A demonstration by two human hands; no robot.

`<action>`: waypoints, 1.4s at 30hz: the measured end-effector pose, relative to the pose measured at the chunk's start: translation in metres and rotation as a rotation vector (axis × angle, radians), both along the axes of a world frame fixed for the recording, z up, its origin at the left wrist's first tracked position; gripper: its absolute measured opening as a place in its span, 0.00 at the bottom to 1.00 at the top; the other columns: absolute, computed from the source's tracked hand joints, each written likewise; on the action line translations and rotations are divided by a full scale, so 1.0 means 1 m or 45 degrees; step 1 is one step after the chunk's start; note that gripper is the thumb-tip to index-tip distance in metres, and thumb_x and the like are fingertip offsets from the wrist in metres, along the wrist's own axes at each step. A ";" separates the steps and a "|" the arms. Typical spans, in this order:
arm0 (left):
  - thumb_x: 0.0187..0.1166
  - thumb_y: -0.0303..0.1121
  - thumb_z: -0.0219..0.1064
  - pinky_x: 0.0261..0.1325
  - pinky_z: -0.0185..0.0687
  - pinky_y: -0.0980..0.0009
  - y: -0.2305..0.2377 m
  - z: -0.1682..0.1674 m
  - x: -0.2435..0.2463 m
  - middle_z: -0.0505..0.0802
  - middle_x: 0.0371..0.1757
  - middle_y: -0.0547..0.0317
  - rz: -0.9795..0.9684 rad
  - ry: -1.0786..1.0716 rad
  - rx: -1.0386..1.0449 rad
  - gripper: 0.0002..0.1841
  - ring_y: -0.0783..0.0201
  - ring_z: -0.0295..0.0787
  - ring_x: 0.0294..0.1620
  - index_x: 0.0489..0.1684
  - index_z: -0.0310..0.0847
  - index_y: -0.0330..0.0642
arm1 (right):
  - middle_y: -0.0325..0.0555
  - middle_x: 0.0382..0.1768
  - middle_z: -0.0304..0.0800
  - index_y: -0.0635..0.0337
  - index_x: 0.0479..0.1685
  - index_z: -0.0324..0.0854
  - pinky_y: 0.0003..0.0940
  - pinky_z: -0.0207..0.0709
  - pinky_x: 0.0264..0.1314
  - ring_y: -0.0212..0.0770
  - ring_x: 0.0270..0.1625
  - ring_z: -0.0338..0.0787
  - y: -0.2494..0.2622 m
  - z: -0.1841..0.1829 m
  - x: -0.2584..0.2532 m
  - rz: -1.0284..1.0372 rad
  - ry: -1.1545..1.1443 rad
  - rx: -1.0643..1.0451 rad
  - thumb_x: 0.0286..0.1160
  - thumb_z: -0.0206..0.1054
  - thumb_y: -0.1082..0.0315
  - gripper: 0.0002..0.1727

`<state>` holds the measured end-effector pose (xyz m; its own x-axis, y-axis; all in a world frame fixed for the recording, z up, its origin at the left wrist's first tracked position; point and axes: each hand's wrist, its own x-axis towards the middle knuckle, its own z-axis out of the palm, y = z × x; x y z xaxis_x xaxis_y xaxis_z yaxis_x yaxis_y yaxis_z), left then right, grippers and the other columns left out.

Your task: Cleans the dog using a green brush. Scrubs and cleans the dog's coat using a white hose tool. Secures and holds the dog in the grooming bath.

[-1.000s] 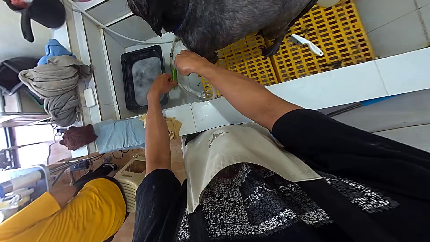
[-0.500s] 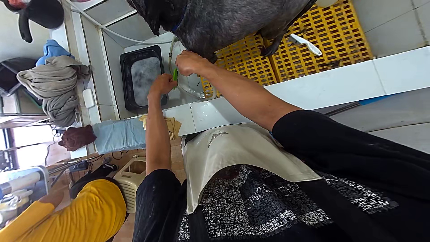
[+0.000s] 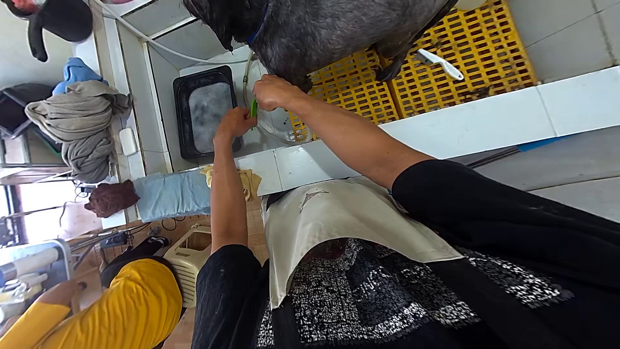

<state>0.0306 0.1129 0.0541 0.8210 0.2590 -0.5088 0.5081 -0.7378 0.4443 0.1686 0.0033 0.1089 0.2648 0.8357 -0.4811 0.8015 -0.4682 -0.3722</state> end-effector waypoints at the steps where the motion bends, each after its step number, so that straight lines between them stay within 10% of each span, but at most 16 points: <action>1: 0.85 0.44 0.63 0.43 0.75 0.44 -0.001 0.000 0.000 0.83 0.30 0.45 0.008 0.000 -0.002 0.20 0.47 0.82 0.36 0.29 0.78 0.34 | 0.62 0.47 0.88 0.64 0.38 0.87 0.65 0.79 0.54 0.63 0.59 0.87 0.000 0.000 0.000 0.001 0.000 -0.001 0.73 0.66 0.70 0.07; 34: 0.85 0.41 0.63 0.41 0.74 0.47 -0.001 -0.002 -0.003 0.81 0.28 0.48 -0.004 -0.044 -0.042 0.18 0.51 0.80 0.33 0.28 0.78 0.34 | 0.61 0.50 0.88 0.64 0.41 0.87 0.65 0.79 0.55 0.63 0.61 0.86 -0.003 -0.004 -0.001 0.007 -0.001 -0.026 0.74 0.66 0.70 0.08; 42: 0.86 0.40 0.61 0.43 0.75 0.50 -0.003 -0.005 -0.005 0.83 0.29 0.48 0.081 -0.186 -0.144 0.18 0.54 0.81 0.33 0.30 0.79 0.32 | 0.56 0.48 0.91 0.59 0.48 0.88 0.60 0.76 0.62 0.59 0.60 0.87 -0.021 -0.009 -0.003 0.085 0.094 0.184 0.87 0.56 0.64 0.14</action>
<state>0.0253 0.1095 0.0491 0.8722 0.2604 -0.4141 0.4759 -0.6476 0.5951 0.1656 -0.0177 0.1002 0.1743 0.9123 -0.3706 0.7969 -0.3518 -0.4911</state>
